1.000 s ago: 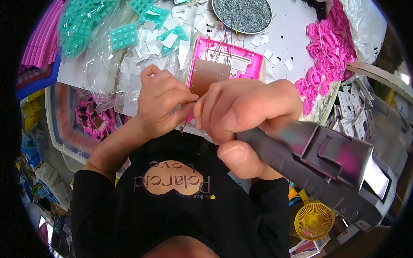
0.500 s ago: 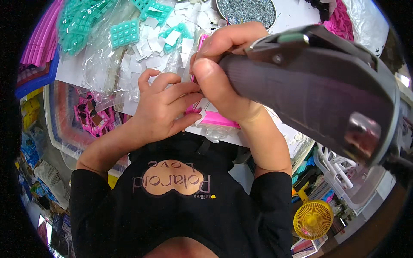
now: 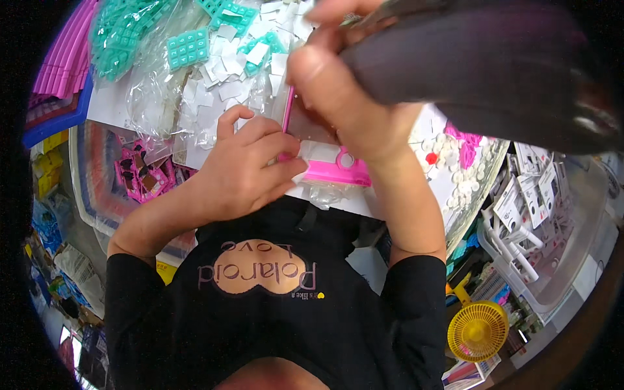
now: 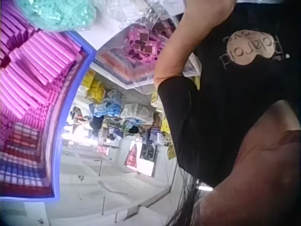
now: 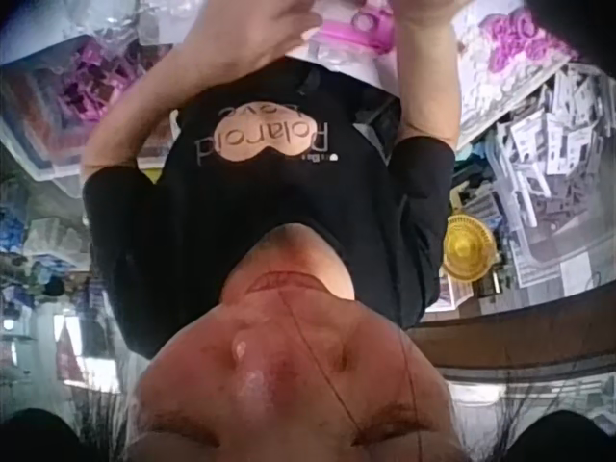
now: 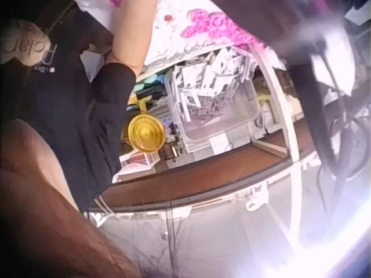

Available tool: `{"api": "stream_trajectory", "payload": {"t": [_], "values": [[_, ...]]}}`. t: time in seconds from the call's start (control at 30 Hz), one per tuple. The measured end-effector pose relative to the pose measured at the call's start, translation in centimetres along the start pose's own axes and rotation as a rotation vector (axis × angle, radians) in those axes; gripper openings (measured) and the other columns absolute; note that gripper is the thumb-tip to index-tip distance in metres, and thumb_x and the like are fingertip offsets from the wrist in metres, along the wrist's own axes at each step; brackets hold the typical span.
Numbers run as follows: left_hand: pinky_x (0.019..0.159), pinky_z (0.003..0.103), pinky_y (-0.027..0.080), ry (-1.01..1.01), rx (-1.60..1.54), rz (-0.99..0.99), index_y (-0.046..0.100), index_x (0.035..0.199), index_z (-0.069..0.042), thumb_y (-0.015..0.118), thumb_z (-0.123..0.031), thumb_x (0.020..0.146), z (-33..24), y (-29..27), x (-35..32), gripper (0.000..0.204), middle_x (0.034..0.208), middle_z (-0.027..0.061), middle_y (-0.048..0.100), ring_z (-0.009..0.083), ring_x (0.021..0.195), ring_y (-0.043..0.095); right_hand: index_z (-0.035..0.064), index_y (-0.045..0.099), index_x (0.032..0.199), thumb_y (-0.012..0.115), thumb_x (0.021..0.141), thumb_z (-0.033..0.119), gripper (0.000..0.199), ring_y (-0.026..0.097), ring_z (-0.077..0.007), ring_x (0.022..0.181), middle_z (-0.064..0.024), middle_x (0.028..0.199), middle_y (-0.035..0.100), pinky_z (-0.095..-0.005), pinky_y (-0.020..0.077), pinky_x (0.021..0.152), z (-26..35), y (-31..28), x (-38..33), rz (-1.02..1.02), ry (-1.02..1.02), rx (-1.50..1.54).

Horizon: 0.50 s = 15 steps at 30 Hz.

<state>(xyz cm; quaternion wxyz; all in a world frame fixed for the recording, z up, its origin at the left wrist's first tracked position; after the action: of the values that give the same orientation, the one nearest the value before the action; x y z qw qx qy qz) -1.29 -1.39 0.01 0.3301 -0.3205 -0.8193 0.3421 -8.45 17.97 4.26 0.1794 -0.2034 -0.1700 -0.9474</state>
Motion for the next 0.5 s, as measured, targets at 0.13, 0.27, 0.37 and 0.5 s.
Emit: {"api": "stream_trajectory", "payload": {"t": [0.13,0.27,0.37,0.5], "values": [[0.082,0.038,0.044,-0.116,-0.172,0.013,0.071,0.098,-0.008,0.075,-0.015,0.084,0.9,0.2,1.4,0.016,0.096,0.0044,0.063,0.0243,0.089,0.062,0.0007,0.034,0.151,0.068,0.092,0.023,0.072,0.06,-0.0273,0.099,-0.0173,0.111,0.06,-0.0492,0.0531,0.087,4.4,-1.1,-1.0,-0.223,-0.13,-0.446],[0.066,0.026,0.049,-0.54,-0.544,-0.038,0.068,0.1,0.001,0.065,-0.006,0.097,2.0,-0.3,2.9,0.009,0.089,0.0065,0.068,0.0141,0.074,0.063,-0.002,0.044,0.144,0.073,0.085,0.012,0.067,0.057,-0.0257,0.109,-0.0195,0.127,0.061,-0.0389,0.0506,0.084,6.3,0.1,-5.4,-0.477,-0.195,-1.003],[0.076,0.021,0.051,-0.755,-0.958,-0.048,0.066,0.103,0.006,0.063,-0.01,0.101,2.2,0.3,3.3,0.016,0.095,0.0063,0.072,0.007,0.083,0.063,-0.0007,0.061,0.125,0.081,0.079,0.007,0.05,0.059,-0.0133,0.07,-0.0112,0.105,0.068,-0.0253,0.0449,0.057,3.8,0.8,-9.2,-0.26,0.295,-0.89],[0.062,0.02,0.046,-0.776,-1.087,0.006,0.068,0.106,0.005,0.065,-0.008,0.099,2.4,-0.2,3.2,0.015,0.09,0.0044,0.071,0.004,0.07,0.059,0.0007,0.072,0.103,0.075,0.087,0.01,0.019,0.06,-0.014,0.056,-0.0106,0.083,0.071,-0.028,0.0476,0.054,0.8,0.5,-9.6,-0.185,0.646,-0.707]]}}
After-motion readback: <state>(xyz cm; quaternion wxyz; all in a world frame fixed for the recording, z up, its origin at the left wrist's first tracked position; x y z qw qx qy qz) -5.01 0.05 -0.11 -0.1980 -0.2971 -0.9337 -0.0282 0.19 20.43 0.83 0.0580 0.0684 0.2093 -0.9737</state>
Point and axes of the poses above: each hand's wrist, its own x-axis towards the middle knuckle, its own y-axis out of the palm, z = x × y, the point moved 1 cm from there along x, towards the middle knuckle
